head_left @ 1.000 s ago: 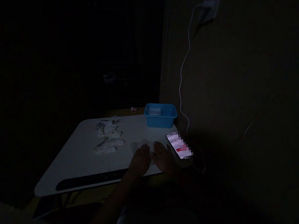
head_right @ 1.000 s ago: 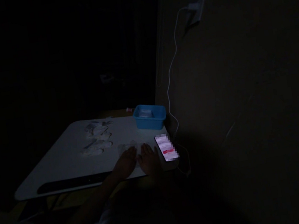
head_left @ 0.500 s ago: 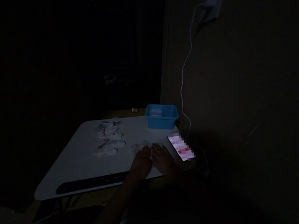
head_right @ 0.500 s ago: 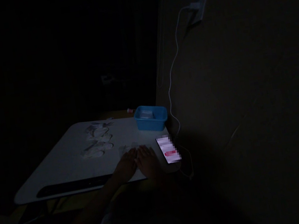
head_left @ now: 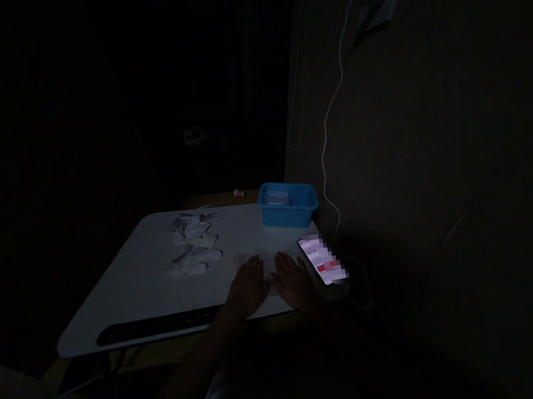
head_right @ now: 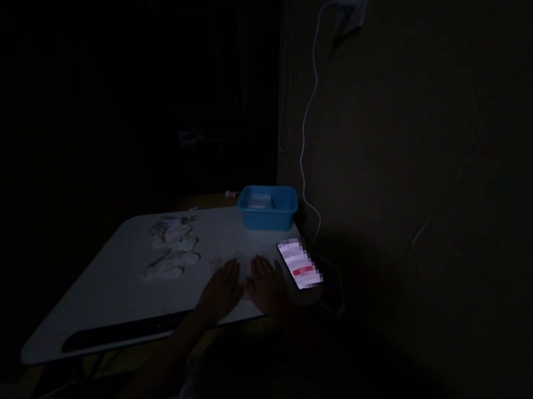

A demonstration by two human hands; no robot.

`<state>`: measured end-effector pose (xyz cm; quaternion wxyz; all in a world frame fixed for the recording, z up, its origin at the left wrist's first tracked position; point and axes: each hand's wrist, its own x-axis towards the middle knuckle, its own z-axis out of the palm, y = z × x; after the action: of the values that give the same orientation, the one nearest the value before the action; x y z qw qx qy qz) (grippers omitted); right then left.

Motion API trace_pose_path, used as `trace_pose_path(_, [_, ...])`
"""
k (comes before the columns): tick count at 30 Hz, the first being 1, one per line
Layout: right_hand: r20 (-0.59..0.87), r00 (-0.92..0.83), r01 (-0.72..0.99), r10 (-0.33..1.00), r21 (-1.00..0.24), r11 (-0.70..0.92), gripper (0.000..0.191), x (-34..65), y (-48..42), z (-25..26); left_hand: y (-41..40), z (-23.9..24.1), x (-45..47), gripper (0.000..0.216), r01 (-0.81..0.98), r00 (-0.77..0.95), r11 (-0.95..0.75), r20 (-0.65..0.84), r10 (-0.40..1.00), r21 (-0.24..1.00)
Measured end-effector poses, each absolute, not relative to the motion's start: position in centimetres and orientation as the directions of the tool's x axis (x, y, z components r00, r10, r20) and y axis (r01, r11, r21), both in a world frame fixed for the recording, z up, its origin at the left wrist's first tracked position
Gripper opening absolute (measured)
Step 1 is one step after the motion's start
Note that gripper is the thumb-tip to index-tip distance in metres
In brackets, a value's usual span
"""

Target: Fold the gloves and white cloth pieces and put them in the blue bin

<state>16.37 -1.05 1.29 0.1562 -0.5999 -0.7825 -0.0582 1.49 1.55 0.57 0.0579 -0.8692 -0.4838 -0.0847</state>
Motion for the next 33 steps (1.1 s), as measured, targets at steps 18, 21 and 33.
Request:
trace_pose_path(18, [0.367, -0.249, 0.959, 0.896, -0.036, 0.282, 0.05, 16.5, -0.6, 0.3, -0.4, 2.0, 0.8, 0.048, 0.819, 0.547, -0.572, 0.244, 0.801, 0.043])
trace_pose_path(21, [0.348, -0.262, 0.957, 0.9, -0.026, 0.289, 0.046, 16.9, -0.2, 0.0, -1.5, 1.1, 1.7, 0.048, 0.844, 0.521, -0.536, 0.227, 0.823, 0.007])
trace_pose_path(33, [0.281, -0.583, 0.799, 0.762, 0.031, 0.6, 0.041, 16.7, 0.3, 2.3, -1.9, 1.3, 1.7, 0.045, 0.852, 0.515, -0.522, 0.23, 0.826, -0.036])
